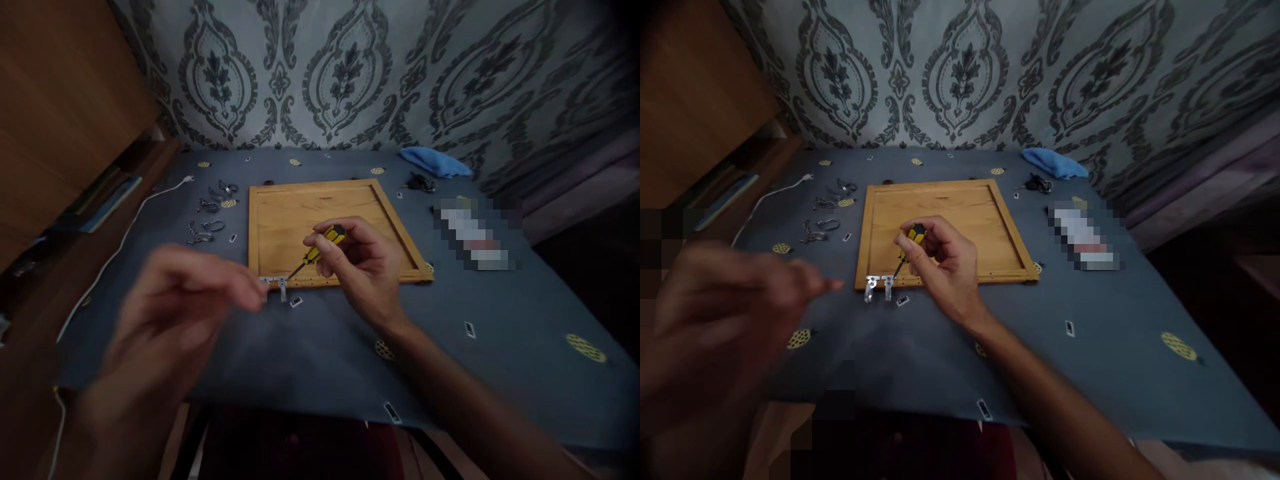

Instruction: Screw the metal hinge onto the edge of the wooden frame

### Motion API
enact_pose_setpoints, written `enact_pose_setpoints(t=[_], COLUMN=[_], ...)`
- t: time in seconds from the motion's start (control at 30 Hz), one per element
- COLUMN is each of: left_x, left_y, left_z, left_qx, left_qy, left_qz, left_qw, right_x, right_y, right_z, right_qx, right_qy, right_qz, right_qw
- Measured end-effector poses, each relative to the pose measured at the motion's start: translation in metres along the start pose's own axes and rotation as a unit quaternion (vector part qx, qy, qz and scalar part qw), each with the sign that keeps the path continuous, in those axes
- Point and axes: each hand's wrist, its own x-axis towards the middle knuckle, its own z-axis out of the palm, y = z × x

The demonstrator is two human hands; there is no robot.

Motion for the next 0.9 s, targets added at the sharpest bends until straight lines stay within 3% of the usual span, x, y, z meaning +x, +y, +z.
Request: enact_pose_setpoints(t=[0.13, 0.27, 0.6, 0.9], left_x=[0.001, -0.004, -0.005, -0.003], left_y=[-0.029, -0.057, -0.062, -0.063], left_z=[0.039, 0.061, 0.068, 0.069], left_qx=[0.027, 0.105, 0.185, 0.189], left_qy=[-0.054, -0.113, -0.117, -0.120], left_qz=[-0.069, -0.044, -0.007, -0.007], left_qw=[0.996, 0.987, 0.976, 0.975], right_x=[-0.001, -0.001, -0.004, -0.005], right_y=[0.001, 0.004, 0.006, 0.005], right_z=[0.001, 0.002, 0.004, 0.005], right_qx=[0.003, 0.007, 0.003, 0.008], right_qy=[-0.004, -0.004, -0.019, -0.036], right_qz=[0.003, 0.012, 0.030, 0.024], right_qw=[1.000, 1.000, 0.999, 0.999])
